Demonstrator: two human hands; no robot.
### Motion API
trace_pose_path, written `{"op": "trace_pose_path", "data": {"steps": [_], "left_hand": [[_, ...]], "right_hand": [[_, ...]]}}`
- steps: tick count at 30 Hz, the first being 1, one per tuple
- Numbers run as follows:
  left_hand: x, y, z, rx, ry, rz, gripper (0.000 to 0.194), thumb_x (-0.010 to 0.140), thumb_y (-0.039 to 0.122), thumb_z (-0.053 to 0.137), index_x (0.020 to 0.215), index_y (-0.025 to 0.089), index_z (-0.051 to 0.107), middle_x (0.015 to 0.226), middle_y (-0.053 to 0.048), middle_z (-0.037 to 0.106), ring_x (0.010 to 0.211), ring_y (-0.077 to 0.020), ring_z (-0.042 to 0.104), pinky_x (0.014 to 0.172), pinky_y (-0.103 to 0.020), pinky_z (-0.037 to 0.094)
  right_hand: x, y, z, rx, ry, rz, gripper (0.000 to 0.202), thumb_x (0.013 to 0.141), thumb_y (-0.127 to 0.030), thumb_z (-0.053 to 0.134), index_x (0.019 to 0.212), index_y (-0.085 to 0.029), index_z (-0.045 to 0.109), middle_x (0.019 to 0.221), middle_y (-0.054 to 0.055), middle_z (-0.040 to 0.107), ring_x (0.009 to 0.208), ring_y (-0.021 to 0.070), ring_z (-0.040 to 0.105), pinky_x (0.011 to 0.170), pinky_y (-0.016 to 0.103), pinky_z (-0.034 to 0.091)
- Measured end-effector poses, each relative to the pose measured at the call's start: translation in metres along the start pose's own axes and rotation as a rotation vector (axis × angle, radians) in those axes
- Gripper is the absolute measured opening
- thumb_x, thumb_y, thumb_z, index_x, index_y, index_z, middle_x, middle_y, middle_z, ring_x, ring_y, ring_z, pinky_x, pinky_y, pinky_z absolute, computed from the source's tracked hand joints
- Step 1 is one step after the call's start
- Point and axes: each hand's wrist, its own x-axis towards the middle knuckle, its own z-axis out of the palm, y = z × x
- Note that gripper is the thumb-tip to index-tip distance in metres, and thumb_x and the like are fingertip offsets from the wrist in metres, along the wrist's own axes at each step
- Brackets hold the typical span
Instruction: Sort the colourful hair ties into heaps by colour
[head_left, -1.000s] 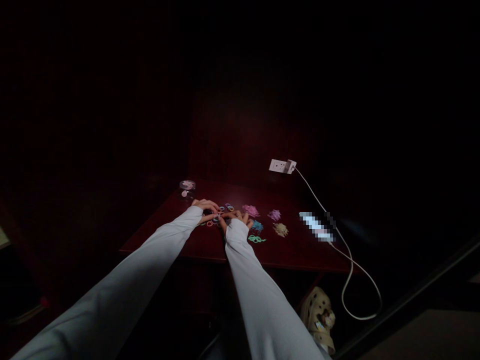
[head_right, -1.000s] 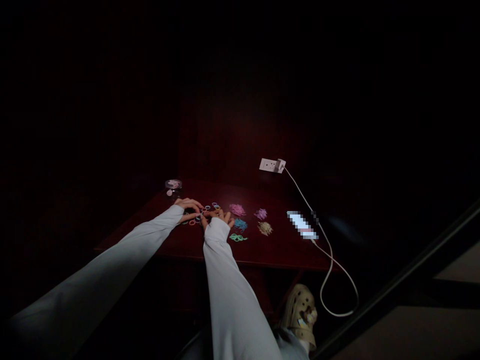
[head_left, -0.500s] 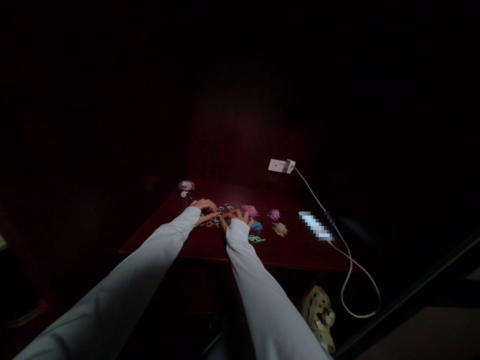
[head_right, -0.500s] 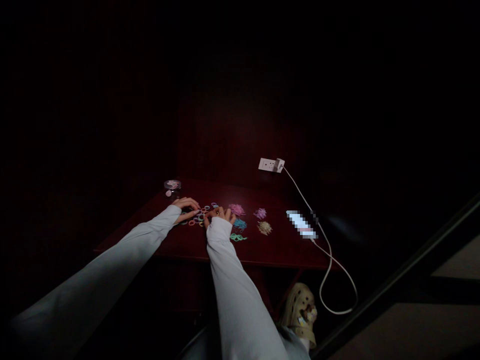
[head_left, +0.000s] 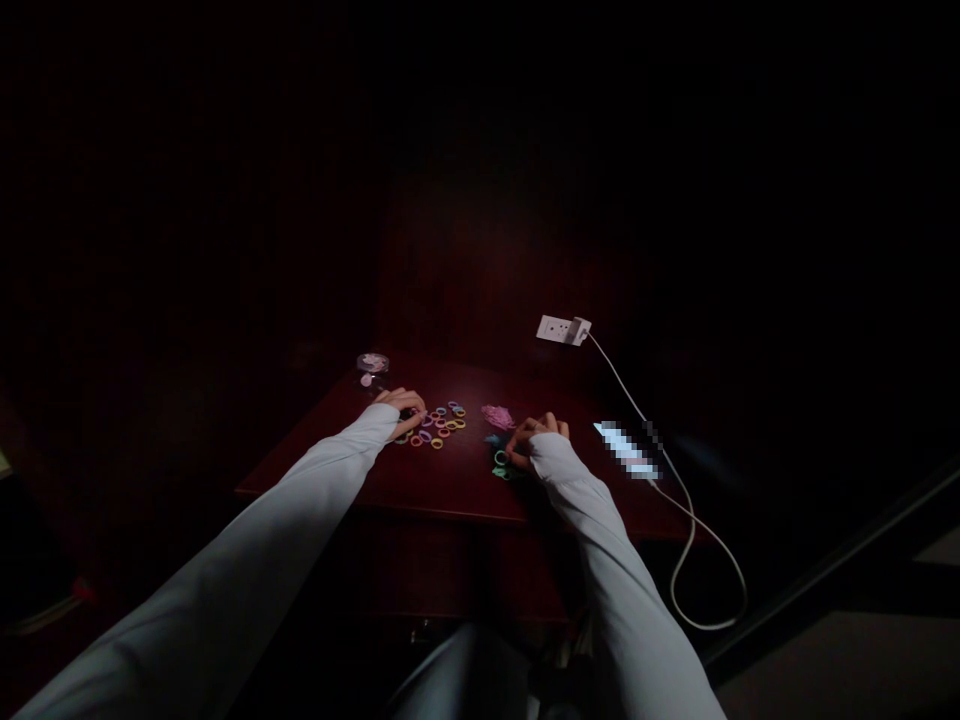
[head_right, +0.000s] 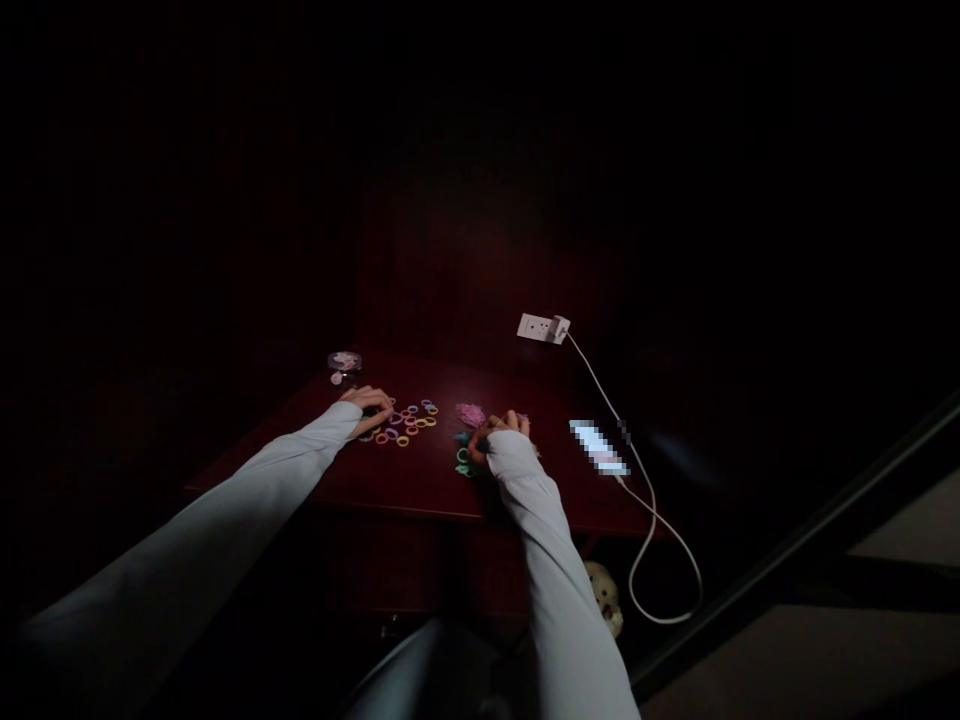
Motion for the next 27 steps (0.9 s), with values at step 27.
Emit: {"op": "trace_pose_path", "data": {"steps": [27], "left_hand": [[-0.001,-0.011,0.007,0.017,-0.046,0.063,0.023,0.089,0.037,0.053,0.079,0.023,0.068,0.093,0.0,0.075,0.091,-0.0182,0.06,0.081,-0.032,0.035]], "right_hand": [[-0.014,0.027,-0.013,-0.031,-0.469,0.086,0.022,0.081,-0.032,0.064,0.096,-0.026,0.079,0.128,0.01,0.067,0.138,0.0358,0.038,0.114,0.055,0.021]]}}
